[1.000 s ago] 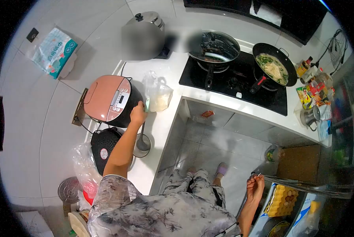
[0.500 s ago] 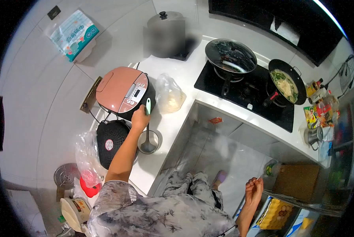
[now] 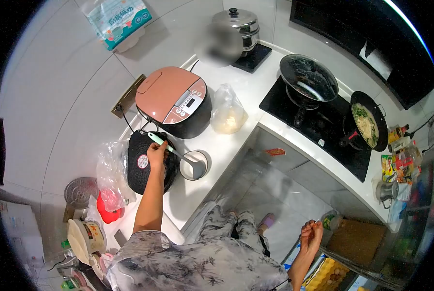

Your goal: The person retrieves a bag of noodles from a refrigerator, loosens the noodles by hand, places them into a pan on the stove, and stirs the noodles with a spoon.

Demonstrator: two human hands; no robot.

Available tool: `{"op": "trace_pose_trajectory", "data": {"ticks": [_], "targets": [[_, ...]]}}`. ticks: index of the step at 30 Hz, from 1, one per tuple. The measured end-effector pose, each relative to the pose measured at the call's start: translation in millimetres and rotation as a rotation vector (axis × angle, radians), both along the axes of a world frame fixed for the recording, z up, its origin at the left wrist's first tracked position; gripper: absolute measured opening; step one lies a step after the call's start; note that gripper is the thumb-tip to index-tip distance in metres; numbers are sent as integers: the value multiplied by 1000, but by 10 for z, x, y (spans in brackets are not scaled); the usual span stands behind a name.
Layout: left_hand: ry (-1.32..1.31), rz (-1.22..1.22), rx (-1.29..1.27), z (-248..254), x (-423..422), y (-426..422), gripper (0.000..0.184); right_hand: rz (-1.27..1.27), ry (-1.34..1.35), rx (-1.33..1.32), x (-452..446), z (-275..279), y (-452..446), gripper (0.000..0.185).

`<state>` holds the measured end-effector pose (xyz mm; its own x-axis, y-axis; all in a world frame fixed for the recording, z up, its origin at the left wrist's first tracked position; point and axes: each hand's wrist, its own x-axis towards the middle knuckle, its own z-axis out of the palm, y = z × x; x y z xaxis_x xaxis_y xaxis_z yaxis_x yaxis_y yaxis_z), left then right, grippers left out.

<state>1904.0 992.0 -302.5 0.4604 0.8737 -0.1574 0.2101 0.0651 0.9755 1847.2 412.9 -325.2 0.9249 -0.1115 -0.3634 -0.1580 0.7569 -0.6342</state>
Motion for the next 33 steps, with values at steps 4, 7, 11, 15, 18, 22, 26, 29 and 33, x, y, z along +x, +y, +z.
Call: {"op": "trace_pose_trajectory", "data": {"ticks": [4,7,11,15,18,22,26,29,33], "targets": [[-7,115,-258,-229,-163,251,28,48,-50,22,82,25,92,11],[-9,160,-361,-381,-297,385,26,54,-19,35,112,21,119,11],[41,192,-444,-444,-471,456,19,73,-23,32,148,63,178,11],[409,-32,-301,-389,-593,570,40,69,-34,41,161,93,206,10],[828,-348,52,-63,-590,400,63,69,-51,52,185,100,228,10],[430,-666,260,112,17,-46,41,72,-35,92,294,183,405,12],[152,-680,855,139,1013,-684,48,153,-41,69,504,402,689,13],[95,-672,1217,244,1589,-1062,74,179,-14,7,593,623,884,16],[56,-586,1308,235,2271,-1101,79,165,-64,81,524,688,910,13]]}}
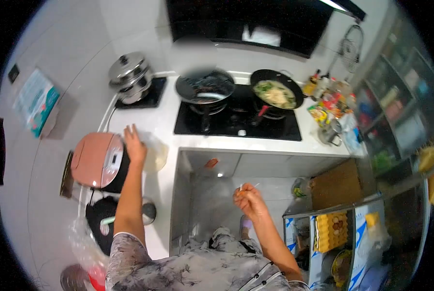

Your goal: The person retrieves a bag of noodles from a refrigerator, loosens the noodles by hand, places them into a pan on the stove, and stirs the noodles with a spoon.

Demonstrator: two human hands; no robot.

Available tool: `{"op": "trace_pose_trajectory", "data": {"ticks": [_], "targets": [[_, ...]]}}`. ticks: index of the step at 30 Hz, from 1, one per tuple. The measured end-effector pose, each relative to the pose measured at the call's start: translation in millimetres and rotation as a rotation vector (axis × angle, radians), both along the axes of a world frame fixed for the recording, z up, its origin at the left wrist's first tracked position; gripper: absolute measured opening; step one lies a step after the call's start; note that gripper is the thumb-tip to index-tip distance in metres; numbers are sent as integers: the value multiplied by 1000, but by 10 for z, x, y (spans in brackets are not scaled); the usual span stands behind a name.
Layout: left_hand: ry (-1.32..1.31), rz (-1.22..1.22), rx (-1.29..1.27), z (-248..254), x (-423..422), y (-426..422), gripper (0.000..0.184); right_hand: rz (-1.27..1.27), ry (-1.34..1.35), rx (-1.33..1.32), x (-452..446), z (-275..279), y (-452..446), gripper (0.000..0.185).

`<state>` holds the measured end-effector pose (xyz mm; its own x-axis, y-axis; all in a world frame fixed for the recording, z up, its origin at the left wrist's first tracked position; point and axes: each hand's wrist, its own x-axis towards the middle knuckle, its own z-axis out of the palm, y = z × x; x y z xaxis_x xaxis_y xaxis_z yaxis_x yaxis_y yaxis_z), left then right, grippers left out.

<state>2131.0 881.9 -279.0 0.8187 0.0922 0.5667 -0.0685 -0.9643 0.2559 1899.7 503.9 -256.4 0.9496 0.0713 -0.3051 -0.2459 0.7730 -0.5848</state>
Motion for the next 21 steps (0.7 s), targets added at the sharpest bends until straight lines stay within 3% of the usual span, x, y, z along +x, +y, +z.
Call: {"op": "trace_pose_trajectory", "data": {"ticks": [5,8,10,12,13,15,16,18,19,21], "targets": [[374,102,183,-92,518,221,92,-34,-37,101,-230,-57,-209,9],[507,172,-232,-461,885,477,101,-151,0,72,-358,-63,-314,7],[693,274,-628,-184,749,292,106,-194,-31,64,-410,-50,-390,7],[587,308,-397,-808,1112,610,104,-232,-18,60,-528,-69,-441,7],[607,298,-367,-880,1134,650,104,-251,-25,64,-566,-89,-485,7],[730,91,-779,-968,1156,760,78,-278,-18,82,-632,-121,-505,6],[743,92,-763,-984,1210,828,78,-296,-35,85,-662,-123,-511,7],[813,25,-637,-924,1250,836,43,-324,-38,90,-723,-140,-499,7],[734,-50,-693,-848,1159,788,19,-340,-41,111,-744,-160,-487,7],[660,-82,-828,-536,974,596,15,-358,-54,130,-789,-162,-472,8]]}}
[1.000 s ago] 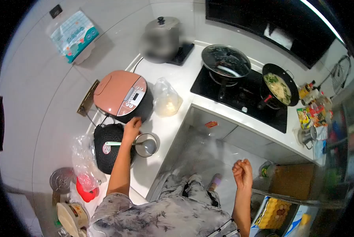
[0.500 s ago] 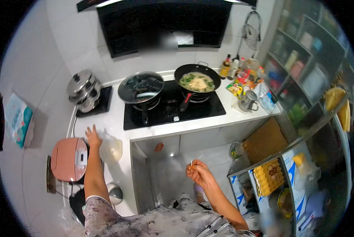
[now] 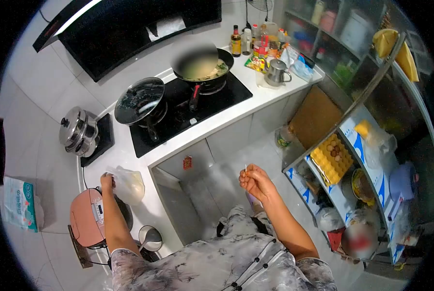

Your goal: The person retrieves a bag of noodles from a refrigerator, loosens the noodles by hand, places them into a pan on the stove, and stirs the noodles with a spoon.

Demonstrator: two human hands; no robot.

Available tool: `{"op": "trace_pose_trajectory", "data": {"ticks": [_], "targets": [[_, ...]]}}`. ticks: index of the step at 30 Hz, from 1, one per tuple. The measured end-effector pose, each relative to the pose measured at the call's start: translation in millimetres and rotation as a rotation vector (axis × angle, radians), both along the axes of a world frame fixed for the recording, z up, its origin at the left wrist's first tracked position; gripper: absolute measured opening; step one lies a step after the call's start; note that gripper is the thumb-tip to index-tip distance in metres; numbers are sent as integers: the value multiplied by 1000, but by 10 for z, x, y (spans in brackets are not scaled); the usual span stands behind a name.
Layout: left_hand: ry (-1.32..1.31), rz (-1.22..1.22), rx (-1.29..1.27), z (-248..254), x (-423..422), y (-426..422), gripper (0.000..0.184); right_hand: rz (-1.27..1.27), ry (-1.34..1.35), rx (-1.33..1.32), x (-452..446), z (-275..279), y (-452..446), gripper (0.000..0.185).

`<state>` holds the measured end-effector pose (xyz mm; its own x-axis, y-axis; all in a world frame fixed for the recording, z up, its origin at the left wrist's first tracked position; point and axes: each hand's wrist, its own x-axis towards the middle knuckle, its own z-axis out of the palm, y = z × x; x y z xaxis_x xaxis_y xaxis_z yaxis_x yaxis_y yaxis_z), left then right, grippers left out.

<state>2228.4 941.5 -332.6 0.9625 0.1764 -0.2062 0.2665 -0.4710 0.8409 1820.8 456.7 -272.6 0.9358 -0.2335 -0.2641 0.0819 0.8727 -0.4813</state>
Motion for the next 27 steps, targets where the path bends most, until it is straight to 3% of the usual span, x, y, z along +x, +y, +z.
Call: {"op": "trace_pose_trajectory", "data": {"ticks": [1,3,7,9,11,14,18,27], "targets": [[-70,53,-133,153,-89,-87,12,-15,7,2,-31,1,8,8],[-147,55,-165,435,-264,-228,12,-37,3,-12,-99,0,36,8],[-282,-168,-113,644,-226,-172,20,-111,9,-13,-318,51,89,7],[-266,-178,-157,1160,-662,-540,11,-149,-28,-19,-453,69,97,7],[-349,-374,-191,1163,-622,-568,12,-186,4,-21,-594,117,113,7],[-291,-530,-138,1805,-1317,-1053,15,-260,-11,-44,-825,112,122,7],[-300,-684,-154,2248,-2016,-1598,19,-344,-5,-93,-1183,141,85,8],[-88,-1369,-298,2468,-3749,-2964,17,-707,-66,-218,-2834,308,-88,11]]}}
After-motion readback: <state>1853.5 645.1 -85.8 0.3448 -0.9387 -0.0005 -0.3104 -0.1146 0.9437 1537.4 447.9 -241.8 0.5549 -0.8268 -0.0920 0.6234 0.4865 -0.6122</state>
